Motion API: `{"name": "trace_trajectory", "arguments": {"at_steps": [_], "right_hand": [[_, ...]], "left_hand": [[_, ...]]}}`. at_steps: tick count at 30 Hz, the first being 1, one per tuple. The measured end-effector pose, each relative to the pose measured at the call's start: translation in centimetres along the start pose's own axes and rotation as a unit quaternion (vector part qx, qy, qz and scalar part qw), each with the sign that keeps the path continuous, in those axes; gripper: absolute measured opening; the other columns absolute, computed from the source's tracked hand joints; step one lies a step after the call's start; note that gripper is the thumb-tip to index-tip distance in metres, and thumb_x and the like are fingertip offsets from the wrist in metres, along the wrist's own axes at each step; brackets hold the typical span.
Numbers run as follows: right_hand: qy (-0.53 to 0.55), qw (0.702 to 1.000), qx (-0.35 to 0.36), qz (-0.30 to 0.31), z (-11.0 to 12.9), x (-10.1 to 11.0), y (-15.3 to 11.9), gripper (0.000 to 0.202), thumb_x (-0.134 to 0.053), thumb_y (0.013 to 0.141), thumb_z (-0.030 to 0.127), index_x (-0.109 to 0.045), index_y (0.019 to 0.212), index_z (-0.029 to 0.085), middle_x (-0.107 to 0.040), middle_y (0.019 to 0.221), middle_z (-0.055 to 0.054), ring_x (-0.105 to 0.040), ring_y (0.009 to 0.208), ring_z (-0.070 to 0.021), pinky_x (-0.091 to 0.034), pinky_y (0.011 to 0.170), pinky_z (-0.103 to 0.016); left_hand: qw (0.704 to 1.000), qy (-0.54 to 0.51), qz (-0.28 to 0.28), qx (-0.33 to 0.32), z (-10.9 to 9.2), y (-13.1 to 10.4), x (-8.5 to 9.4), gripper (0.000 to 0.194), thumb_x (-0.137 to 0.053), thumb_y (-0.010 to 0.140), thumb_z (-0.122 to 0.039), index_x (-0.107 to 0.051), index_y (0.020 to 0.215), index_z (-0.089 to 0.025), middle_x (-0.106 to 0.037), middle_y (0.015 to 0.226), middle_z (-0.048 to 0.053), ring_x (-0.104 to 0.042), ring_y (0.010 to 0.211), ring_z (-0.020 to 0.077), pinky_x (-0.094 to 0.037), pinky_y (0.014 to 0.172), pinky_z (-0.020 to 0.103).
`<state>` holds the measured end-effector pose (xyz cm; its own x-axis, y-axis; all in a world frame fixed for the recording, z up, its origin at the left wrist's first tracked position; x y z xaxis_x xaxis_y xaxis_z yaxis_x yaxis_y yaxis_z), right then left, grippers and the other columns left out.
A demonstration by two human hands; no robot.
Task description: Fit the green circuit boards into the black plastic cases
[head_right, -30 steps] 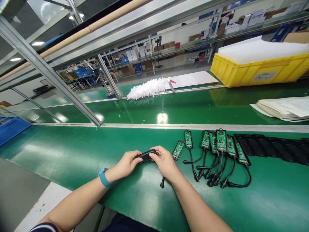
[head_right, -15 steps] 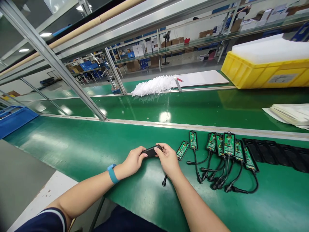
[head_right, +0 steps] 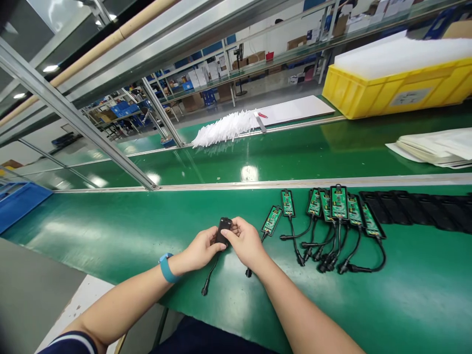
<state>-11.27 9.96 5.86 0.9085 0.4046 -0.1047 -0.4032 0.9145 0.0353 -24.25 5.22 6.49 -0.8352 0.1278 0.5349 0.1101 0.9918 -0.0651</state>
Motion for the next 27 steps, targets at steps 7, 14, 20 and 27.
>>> {"name": "trace_trajectory", "arguments": {"at_steps": [7, 14, 20, 27], "right_hand": [[-0.051, 0.998, 0.045, 0.001, 1.6, -0.3, -0.8, 0.011, -0.064, 0.078, 0.03, -0.058, 0.075, 0.021, -0.064, 0.072, 0.0, -0.059, 0.068, -0.0161, -0.048, 0.065, -0.028], [-0.083, 0.993, 0.067, -0.041, 1.7, 0.1, -1.0, 0.011, -0.063, 0.08, 0.032, -0.062, 0.081, 0.022, -0.068, 0.078, -0.003, -0.062, 0.071, -0.0183, -0.049, 0.068, -0.03], [-0.031, 0.997, 0.067, -0.039, 2.6, 1.0, -0.9, 0.023, -0.057, 0.086, 0.042, -0.064, 0.091, 0.02, -0.069, 0.085, -0.005, -0.063, 0.078, -0.0192, -0.05, 0.073, -0.031], [-0.06, 0.996, 0.034, 0.055, 2.2, -0.5, -1.5, 0.031, -0.054, 0.086, 0.048, -0.062, 0.077, 0.02, -0.063, 0.068, -0.002, -0.058, 0.064, -0.0158, -0.046, 0.059, -0.027]], "left_hand": [[0.997, 0.034, -0.031, -0.068, -1.7, -0.6, -0.1, 0.025, -0.057, 0.081, -0.013, -0.059, 0.105, -0.018, -0.065, 0.09, 0.006, -0.059, 0.09, 0.0233, -0.045, 0.082, 0.034], [0.997, -0.035, -0.046, -0.048, -1.7, -0.2, -0.2, 0.022, -0.06, 0.08, -0.015, -0.06, 0.101, -0.018, -0.066, 0.094, 0.007, -0.059, 0.088, 0.022, -0.046, 0.082, 0.035], [0.91, -0.397, 0.108, 0.055, -2.0, 0.0, -1.0, 0.036, -0.072, 0.077, -0.034, -0.058, 0.104, -0.014, -0.066, 0.088, 0.008, -0.064, 0.074, 0.0175, -0.048, 0.074, 0.032], [0.827, -0.555, -0.045, 0.079, -0.4, 0.0, 0.4, 0.028, -0.073, 0.077, -0.038, -0.06, 0.09, -0.018, -0.065, 0.099, 0.006, -0.06, 0.096, 0.0181, -0.046, 0.086, 0.033]]}}
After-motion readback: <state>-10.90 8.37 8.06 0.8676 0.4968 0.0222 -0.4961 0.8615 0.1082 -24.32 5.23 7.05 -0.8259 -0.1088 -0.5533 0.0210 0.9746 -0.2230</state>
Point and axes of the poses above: each hand's wrist, its own y-axis towards the middle knuckle, its own x-axis out of the back of the hand, z = x × y, the point moved 6 cm from there along y, towards the middle knuckle
